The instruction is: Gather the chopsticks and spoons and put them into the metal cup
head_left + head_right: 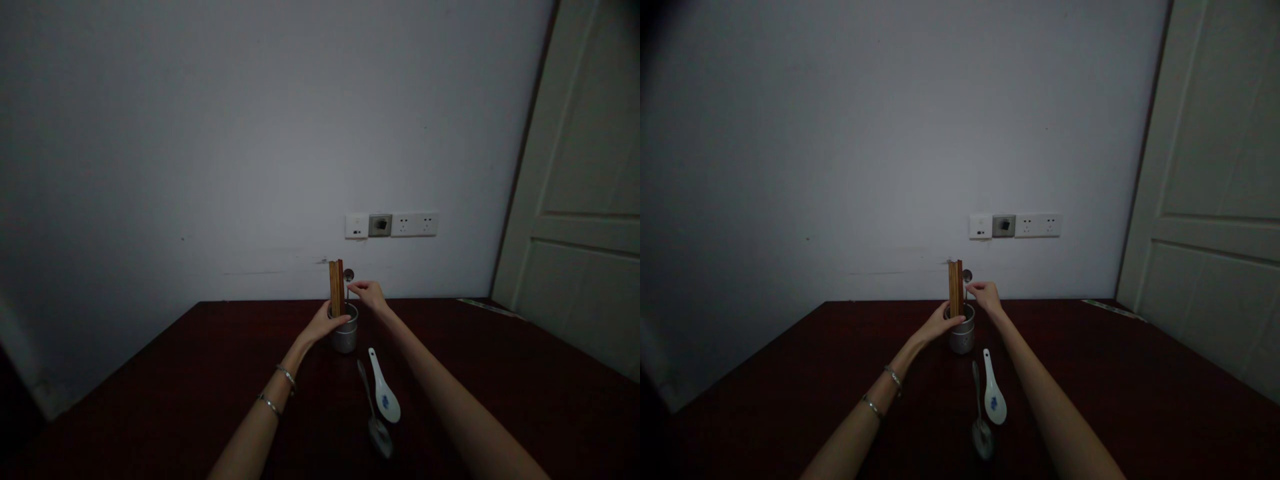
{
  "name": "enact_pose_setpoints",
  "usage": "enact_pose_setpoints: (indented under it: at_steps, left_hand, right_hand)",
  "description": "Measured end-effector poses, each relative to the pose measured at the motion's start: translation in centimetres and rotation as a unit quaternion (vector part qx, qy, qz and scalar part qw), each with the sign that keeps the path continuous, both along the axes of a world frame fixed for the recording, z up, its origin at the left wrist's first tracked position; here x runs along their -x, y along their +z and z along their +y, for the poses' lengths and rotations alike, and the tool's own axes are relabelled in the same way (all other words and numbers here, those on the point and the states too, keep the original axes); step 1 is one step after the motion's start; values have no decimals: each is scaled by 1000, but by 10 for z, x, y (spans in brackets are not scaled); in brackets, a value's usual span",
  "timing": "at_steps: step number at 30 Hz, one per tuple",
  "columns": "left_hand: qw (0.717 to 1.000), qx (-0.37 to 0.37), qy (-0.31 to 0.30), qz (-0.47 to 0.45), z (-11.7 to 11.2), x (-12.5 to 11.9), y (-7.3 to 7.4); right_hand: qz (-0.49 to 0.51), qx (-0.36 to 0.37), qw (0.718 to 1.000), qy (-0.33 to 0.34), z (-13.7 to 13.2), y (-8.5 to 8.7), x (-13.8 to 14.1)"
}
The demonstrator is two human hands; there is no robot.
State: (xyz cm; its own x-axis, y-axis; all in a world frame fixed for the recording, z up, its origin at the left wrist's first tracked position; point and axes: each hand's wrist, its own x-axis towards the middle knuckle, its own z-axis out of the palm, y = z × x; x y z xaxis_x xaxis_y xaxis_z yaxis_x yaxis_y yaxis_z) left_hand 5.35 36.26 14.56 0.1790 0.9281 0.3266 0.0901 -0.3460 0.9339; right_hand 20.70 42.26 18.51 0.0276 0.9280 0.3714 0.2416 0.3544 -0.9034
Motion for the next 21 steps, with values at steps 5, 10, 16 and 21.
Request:
enact_pose_setpoints:
  at_steps: [5, 10, 16, 21]
  left_hand:
    - [1000, 7, -8, 13, -2, 1, 1]
    - [1000, 6, -15, 2, -1, 1, 0]
    - [1000, 11, -23, -11, -3, 0, 0]
    - [1000, -4, -12, -2, -3, 0, -1]
  right_hand:
    - [-7, 18, 1000, 23, 2, -12, 1]
    - [-9, 23, 999, 43, 2, -20, 1]
    - [-9, 22, 999, 47, 3, -27, 0]
    - [-8, 20, 999, 50, 6, -30, 1]
